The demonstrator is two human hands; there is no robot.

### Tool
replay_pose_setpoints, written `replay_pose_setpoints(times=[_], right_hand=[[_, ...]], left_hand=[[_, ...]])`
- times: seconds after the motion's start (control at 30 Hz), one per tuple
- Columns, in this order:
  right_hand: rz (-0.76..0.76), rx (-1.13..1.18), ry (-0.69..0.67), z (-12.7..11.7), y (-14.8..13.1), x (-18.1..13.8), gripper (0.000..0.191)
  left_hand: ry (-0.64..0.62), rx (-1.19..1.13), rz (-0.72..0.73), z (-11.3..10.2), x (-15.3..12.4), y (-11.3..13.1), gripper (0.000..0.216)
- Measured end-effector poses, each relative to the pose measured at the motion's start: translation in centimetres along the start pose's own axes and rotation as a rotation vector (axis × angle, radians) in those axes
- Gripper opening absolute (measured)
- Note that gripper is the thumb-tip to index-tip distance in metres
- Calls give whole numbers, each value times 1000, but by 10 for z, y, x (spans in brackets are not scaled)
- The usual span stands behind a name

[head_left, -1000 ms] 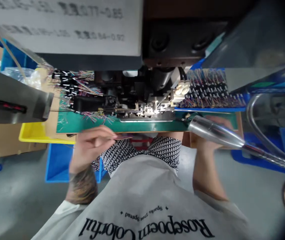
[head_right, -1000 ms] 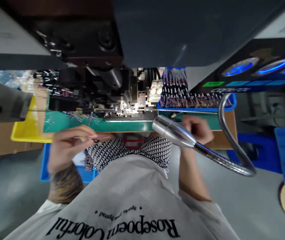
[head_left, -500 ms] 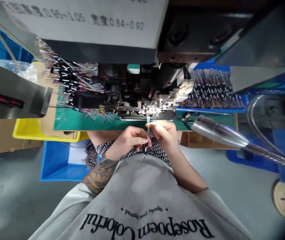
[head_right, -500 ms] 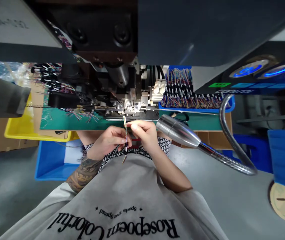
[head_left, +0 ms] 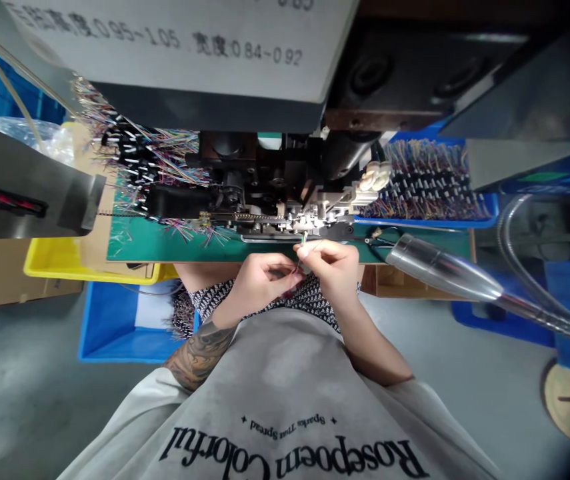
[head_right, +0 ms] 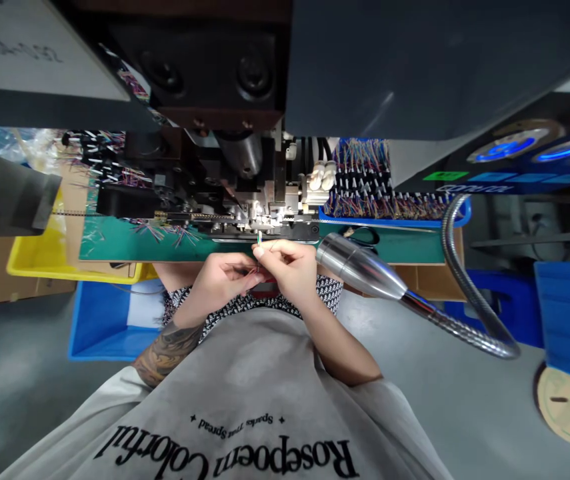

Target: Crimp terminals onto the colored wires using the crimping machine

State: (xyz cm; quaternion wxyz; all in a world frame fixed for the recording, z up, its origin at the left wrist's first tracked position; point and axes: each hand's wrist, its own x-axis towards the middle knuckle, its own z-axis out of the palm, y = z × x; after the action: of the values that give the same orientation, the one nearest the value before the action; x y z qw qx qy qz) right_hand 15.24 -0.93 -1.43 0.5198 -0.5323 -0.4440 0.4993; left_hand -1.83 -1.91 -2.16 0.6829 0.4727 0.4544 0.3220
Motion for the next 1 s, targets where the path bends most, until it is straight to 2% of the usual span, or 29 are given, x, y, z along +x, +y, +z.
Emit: replay_pose_setpoints(times=[0.13,0.27,0.37,0.5,0.67,1.0], right_hand=[[17,3,32,-1,1,5,8],[17,84,-18,3,-1,8,8],[-3,45,2,7,-5,10,10],[-64,-50,72,11,-9,9,13],[-81,-120,109,12,-4,4,15],[-64,-11,179,16,-1,5,12]], left_hand=[[-20,69,19,-5,2,4,18],[45,-69,67,-10,10,9,20],[85,-111,106,-6,14,13,22],[171,-42,119,4,16,19,16],[295,43,210,8,18,22,8],[324,37,263,15,22,25,15]])
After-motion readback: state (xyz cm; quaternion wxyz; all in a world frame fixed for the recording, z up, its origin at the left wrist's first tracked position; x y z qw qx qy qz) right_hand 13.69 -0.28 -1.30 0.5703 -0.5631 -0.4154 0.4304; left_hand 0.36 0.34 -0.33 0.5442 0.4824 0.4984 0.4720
